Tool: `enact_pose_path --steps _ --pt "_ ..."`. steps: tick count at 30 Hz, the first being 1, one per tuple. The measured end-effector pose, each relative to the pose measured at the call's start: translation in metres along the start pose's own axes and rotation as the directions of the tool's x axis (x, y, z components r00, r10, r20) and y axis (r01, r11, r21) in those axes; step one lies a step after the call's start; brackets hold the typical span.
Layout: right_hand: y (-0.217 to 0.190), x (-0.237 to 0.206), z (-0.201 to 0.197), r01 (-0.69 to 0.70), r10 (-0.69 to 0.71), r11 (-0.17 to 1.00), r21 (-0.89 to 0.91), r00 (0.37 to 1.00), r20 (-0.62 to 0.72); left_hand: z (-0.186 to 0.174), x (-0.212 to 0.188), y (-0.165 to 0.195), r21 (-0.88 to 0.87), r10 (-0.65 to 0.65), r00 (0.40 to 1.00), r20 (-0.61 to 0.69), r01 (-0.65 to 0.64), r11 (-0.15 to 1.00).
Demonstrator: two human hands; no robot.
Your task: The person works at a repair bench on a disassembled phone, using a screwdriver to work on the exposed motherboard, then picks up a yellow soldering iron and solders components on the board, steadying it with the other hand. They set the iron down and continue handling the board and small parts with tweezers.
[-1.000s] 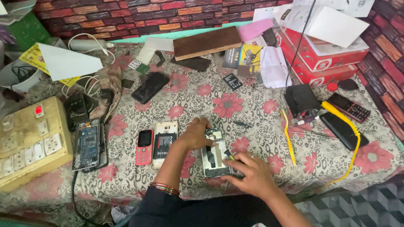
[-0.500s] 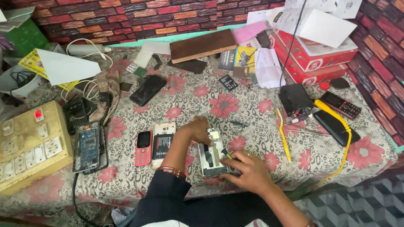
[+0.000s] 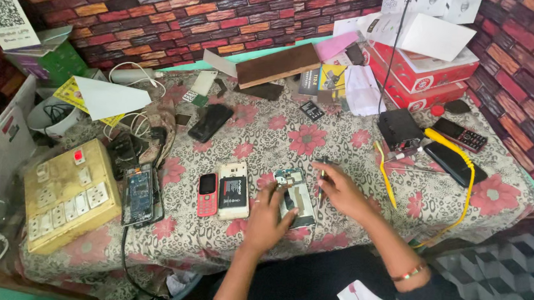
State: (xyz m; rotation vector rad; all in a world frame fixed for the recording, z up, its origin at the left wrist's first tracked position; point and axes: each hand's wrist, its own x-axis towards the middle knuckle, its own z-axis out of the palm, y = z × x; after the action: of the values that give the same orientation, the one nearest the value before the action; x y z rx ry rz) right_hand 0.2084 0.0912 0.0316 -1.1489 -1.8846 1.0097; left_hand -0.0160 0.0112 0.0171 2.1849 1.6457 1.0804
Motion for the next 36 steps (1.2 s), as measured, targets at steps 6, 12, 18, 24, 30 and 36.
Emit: enact_pose_path --steps 6,12,18,24,30,36 --pt "-0.010 0.077 0.023 0.118 -0.114 0.993 0.014 0.980 -0.163 0.015 -0.014 0.002 0.187 0.109 0.988 -0.106 -0.088 0.978" --pt "-0.011 0.120 0.036 0.105 -0.133 0.978 -0.178 0.979 -0.152 0.026 -0.013 0.000 0.192 0.096 0.985 -0.146 -0.067 0.979" --pt "-0.019 0.133 0.038 -0.044 -0.013 0.911 -0.410 0.991 -0.136 0.028 -0.014 0.001 0.175 0.097 0.980 -0.172 -0.066 0.982" --pt "-0.026 0.139 0.034 -0.010 -0.017 0.932 -0.362 0.997 -0.070 0.029 -0.014 0.001 0.194 0.131 0.977 -0.169 -0.098 0.976" --pt "-0.036 0.154 0.033 -0.093 0.125 0.754 -0.650 0.992 0.003 0.032 -0.014 -0.001 0.216 0.131 0.979 -0.156 -0.096 0.972" --pt "-0.041 0.170 0.029 -0.338 0.407 0.856 -0.390 0.907 0.107 0.033 -0.015 -0.002 0.232 0.147 0.976 -0.161 -0.107 0.967"
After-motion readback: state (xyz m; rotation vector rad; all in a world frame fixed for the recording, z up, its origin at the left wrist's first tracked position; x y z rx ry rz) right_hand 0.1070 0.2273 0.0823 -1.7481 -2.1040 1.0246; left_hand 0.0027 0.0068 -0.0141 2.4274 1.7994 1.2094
